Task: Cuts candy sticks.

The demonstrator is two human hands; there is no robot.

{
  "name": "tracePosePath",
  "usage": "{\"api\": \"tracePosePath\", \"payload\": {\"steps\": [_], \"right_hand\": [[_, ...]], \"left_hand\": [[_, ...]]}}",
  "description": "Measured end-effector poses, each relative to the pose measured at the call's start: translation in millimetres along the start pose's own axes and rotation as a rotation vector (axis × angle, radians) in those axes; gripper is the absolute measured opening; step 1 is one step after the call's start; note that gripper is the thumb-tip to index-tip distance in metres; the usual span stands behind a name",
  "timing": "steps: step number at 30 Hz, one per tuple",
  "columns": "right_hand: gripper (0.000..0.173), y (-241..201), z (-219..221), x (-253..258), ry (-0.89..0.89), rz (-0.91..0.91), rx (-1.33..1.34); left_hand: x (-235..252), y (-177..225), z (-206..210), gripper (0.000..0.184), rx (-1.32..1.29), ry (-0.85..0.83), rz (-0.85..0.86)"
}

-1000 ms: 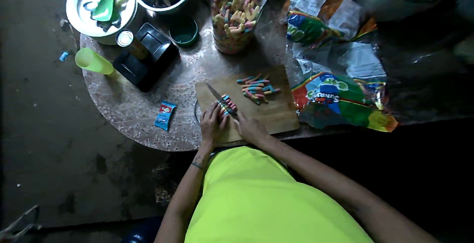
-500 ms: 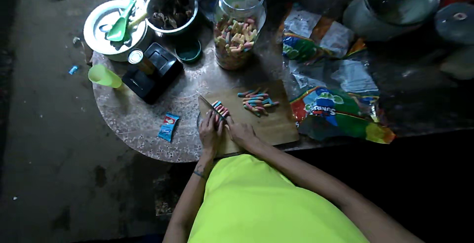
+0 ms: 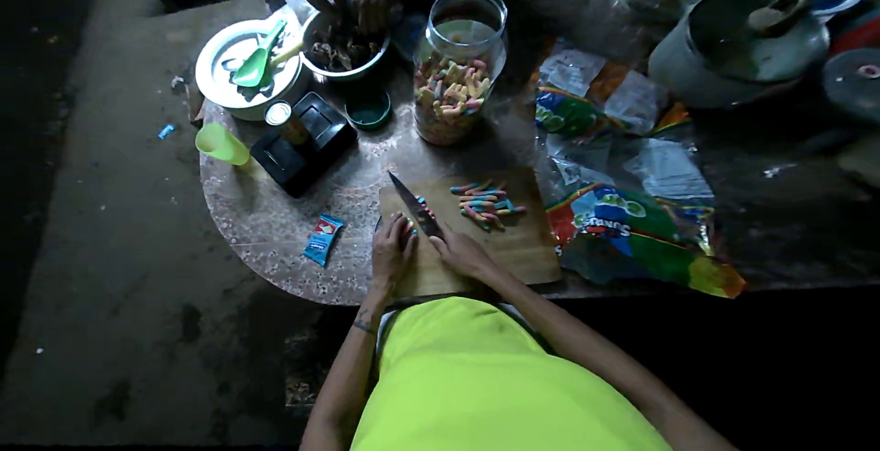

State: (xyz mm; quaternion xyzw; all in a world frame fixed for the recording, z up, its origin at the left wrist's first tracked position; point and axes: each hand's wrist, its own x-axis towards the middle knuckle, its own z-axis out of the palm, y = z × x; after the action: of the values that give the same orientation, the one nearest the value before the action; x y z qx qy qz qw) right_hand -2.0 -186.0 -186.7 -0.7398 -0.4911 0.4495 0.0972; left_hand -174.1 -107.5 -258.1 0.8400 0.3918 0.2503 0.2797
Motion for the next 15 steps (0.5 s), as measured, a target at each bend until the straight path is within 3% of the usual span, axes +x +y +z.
{"api": "tracePosePath", "payload": {"steps": [3,7,12,15], "right_hand": [[0.049,9,-2,-10,0.042,-0.057,0.365],[0.033,8,-9,-20,-0.033,-0.135,0.782],[0.032,1,-19,-28,-0.089,-0.186,0.974],[0.031,-1,-19,-31,-0.1,-0.196,1.028]], "left_hand": [[12,-4,-25,0.061,-0.223,-0.098,-0.001],[38,30,-41,0.047,-0.722,0.022,-0.402],[72,80,-34,0.068,-1.085,-0.129,-0.844],[81,88,-15,0.067,-1.156,-0.036,-0.874]]}}
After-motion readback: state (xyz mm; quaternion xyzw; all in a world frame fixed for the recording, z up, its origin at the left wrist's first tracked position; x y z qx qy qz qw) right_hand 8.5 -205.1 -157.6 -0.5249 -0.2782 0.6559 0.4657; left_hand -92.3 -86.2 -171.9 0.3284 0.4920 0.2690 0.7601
